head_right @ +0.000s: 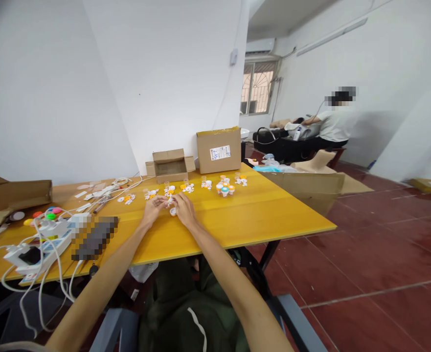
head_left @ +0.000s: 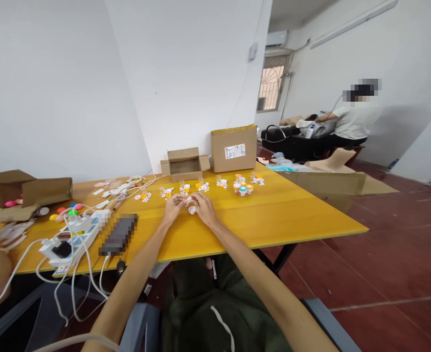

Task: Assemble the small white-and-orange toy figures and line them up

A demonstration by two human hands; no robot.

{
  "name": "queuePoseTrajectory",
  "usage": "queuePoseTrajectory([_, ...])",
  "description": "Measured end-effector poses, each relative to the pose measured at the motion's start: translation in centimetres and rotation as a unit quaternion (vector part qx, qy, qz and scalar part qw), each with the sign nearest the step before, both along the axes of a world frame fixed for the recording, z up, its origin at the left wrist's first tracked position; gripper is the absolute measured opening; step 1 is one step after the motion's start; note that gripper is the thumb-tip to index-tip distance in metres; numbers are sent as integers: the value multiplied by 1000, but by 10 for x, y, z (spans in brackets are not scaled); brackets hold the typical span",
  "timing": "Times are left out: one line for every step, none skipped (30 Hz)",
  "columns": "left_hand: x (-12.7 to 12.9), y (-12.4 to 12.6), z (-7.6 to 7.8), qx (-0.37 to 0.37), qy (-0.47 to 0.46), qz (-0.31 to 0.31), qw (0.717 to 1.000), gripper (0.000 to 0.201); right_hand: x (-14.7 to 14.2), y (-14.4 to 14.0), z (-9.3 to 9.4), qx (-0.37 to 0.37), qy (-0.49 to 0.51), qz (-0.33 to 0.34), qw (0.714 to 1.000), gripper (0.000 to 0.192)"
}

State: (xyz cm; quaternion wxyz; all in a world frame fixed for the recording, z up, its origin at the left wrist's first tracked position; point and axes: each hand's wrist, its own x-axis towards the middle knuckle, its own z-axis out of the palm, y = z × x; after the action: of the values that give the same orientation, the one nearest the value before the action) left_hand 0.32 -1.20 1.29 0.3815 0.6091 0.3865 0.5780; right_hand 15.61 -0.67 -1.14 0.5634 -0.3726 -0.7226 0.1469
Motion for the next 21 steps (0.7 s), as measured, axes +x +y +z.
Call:
queuePoseTrajectory([0,0,0,-2,2,-2,1000,25,0,0,0,2,-5,-3,1000,13])
queuePoseTrajectory([0,0,1,-3,4,-3,1000,25,0,-1,0,3,-9,-6,1000,13])
queuePoseTrajectory([1,-1,1,-6,5,-4,1000,25,0,-1,1,3,-11,-9,1000,13])
queuePoseTrajectory([1,-1,2,-8,6,-6,1000,25,0,-1,1,2,-13,-13,1000,13])
queuePoseTrajectory([1,-1,2,-9,6,-8,1000,25,0,-1,1,1,-13,-16,1000,13])
queuePoseTrajectory([1,-1,2,-11,6,-9,1000,25,0,-2,2,-1,-12,-18,1000,13])
queuePoseTrajectory([1,-2,2,-12,7,-10,1000,25,0,-2,2,-1,-11,-18,1000,12])
queuePoseTrajectory([1,-2,2,-12,7,-11,1000,25,0,-2,2,-2,-8,-17,1000,12])
queuePoseTrajectory([1,-2,2,-13,8,-12,1000,25,0,-3,2,-2,-5,-14,1000,11])
queuePoseTrajectory([1,-2,2,-13,7,-13,1000,25,0,-3,3,-3,0,-10,1000,11])
queuePoseTrajectory([1,-2,2,-14,6,-13,1000,26,0,-3,3,-4,6,-6,1000,11])
queuePoseTrajectory([1,-2,2,-14,5,-14,1000,26,0,-2,3,-6,14,-3,1000,10])
queuePoseTrajectory([1,-2,2,-16,3,-15,1000,26,0,-2,3,-11,24,0,1000,10])
queuePoseTrajectory([2,-2,2,-17,2,-17,1000,26,-1,-1,3,-16,36,3,999,10])
queuePoseTrajectory([2,-3,2,-19,1,-19,1000,27,-1,-1,3,-24,51,7,998,9])
queuePoseTrajectory([2,-3,2,-21,0,-21,1000,27,-2,0,3,-32,66,14,997,9])
queuePoseTrajectory([3,-3,2,-22,0,-23,999,28,-2,1,3,-40,81,22,996,9])
queuePoseTrajectory([3,-3,2,-24,0,-24,999,29,-3,1,3,-49,93,31,994,8])
queuePoseTrajectory([3,-3,2,-25,-1,-24,999,30,-3,2,3,-57,103,39,992,7])
queuePoseTrajectory([3,-3,2,-25,-1,-24,999,30,-4,2,4,-64,110,47,991,6])
queuePoseTrajectory([3,-3,2,-25,-1,-23,999,31,-4,3,4,-69,113,53,990,5])
